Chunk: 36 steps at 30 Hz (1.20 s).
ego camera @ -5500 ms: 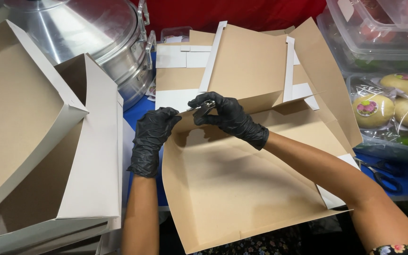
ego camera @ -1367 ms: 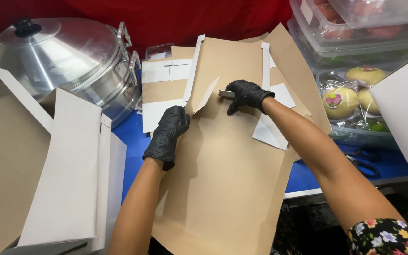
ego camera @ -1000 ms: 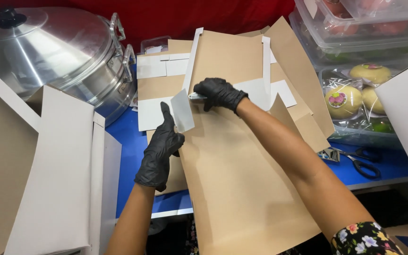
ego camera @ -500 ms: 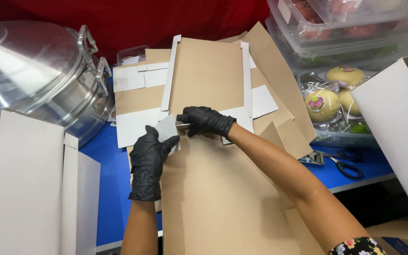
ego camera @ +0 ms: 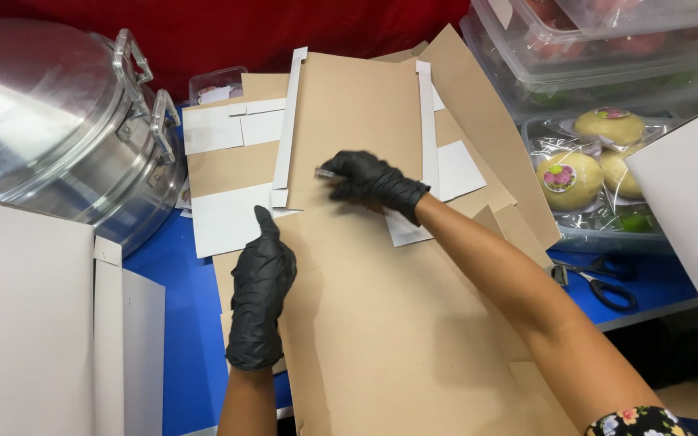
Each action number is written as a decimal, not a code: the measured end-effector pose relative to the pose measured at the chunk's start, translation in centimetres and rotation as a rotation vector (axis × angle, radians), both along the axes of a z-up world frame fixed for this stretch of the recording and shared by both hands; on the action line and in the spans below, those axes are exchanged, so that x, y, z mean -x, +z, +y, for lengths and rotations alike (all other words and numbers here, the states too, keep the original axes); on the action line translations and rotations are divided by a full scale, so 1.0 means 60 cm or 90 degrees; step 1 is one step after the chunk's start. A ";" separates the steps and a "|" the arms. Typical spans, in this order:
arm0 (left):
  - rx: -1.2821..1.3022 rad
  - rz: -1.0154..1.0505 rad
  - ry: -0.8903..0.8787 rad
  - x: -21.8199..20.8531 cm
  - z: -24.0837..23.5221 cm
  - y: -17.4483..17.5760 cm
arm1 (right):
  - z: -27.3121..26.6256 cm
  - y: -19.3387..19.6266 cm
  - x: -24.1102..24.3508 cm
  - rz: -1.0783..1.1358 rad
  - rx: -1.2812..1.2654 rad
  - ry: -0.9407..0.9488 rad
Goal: Folding flat cardboard sheets into boxes and securing the corners using a hand stapler.
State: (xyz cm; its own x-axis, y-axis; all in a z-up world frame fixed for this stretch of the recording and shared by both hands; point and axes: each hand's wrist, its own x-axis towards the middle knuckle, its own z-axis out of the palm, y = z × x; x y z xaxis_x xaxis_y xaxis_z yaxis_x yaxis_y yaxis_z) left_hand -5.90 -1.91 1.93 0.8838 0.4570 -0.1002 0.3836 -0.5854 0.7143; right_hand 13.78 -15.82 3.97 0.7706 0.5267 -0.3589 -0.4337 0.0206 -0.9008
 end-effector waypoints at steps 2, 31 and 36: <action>0.210 -0.031 0.067 -0.002 0.039 -0.024 | -0.046 -0.036 -0.099 -0.364 0.268 0.040; 0.986 -0.138 0.353 -0.020 0.311 -0.171 | -0.203 -0.008 0.010 -1.131 0.444 0.431; 0.716 -0.206 0.181 -0.014 0.281 -0.164 | -0.140 -0.061 0.066 -1.236 0.128 0.402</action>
